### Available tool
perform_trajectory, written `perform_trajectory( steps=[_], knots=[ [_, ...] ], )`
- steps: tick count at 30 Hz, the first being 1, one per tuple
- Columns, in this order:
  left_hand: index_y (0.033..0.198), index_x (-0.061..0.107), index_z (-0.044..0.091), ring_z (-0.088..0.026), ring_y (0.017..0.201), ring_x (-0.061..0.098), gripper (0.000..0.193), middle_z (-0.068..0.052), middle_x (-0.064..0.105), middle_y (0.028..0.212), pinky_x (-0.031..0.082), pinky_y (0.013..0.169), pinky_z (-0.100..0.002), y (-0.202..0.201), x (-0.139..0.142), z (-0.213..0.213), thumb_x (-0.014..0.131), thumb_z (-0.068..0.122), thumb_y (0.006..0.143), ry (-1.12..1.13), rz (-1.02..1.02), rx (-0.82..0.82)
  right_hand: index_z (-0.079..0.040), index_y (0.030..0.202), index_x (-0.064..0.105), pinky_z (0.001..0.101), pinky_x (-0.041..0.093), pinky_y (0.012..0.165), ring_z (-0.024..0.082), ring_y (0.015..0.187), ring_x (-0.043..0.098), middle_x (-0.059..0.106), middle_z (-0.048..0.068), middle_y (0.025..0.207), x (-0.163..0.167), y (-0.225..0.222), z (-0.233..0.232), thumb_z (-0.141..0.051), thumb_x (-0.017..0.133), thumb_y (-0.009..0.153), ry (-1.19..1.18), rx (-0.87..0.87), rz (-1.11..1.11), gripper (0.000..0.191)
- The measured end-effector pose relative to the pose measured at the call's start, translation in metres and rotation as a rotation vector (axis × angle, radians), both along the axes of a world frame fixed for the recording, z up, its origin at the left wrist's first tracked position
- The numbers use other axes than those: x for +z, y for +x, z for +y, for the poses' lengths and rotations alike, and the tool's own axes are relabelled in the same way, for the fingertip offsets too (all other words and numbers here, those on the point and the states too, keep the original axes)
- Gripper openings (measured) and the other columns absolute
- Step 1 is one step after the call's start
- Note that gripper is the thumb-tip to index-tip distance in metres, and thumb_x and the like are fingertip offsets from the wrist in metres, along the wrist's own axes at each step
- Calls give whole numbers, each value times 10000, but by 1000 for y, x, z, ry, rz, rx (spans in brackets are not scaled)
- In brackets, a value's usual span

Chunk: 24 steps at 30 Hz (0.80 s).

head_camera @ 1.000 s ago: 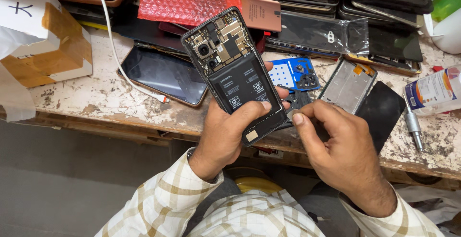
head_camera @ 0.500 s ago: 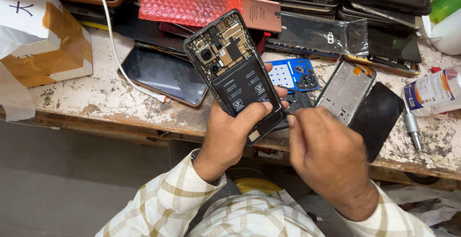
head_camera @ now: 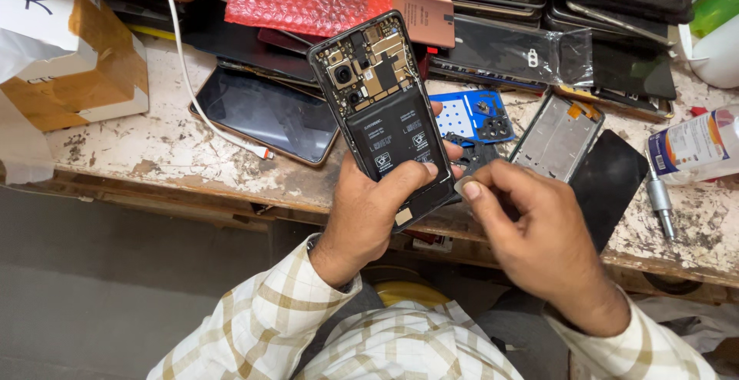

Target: The person disassembles a mobile phone on a workbench, using a prying tool to detach components and handling various internal parts and screens.

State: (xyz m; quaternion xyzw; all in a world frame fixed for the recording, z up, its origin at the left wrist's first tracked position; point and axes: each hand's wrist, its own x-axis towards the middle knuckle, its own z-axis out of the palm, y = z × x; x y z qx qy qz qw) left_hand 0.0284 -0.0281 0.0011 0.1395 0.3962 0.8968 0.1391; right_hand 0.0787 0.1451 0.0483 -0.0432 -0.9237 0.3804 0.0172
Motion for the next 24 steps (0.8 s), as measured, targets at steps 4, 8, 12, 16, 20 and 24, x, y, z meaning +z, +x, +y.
perform_trajectory(
  steps=[4,8,12,16,20,24],
  knots=[
    [1467,471,-68,-246,993,730,585,-188,714,1119,615,922,-377,-1,3,1,548,-74,887,-25,3,14,-4,924,679,315,483,487,188,566,655,687,111,777,2,8,-5,-124,661,948,116,50,230,124],
    [1473,464,-66,-246,988,731,594,-194,716,1120,614,916,-372,-1,5,-1,548,-75,885,-10,-21,12,5,938,667,324,491,548,204,626,667,682,119,797,2,9,-8,-109,660,973,134,68,337,119],
    [1473,464,-65,-240,989,732,594,-195,719,1124,615,915,-371,-1,5,-2,550,-72,885,-22,-20,14,5,941,673,333,508,550,211,632,685,694,126,816,1,8,-10,-105,666,961,130,39,321,112],
    [1472,473,-64,-234,1000,730,586,-187,718,1132,612,927,-368,0,4,0,551,-71,891,-21,-14,21,0,957,660,341,535,595,235,714,719,701,133,854,-1,10,-12,-94,669,970,162,64,371,95],
    [1469,480,-60,-225,1008,727,575,-178,720,1136,611,934,-363,0,2,1,550,-81,899,-35,9,38,-6,945,647,339,540,531,244,671,719,687,133,836,-4,11,-16,-78,686,944,187,22,366,81],
    [1466,484,-62,-212,1013,720,541,-169,716,1141,610,935,-355,3,-1,3,541,-84,928,-57,43,52,-4,941,624,419,525,619,326,706,669,648,145,813,-8,12,-20,-40,703,949,406,89,553,87]
  ],
)
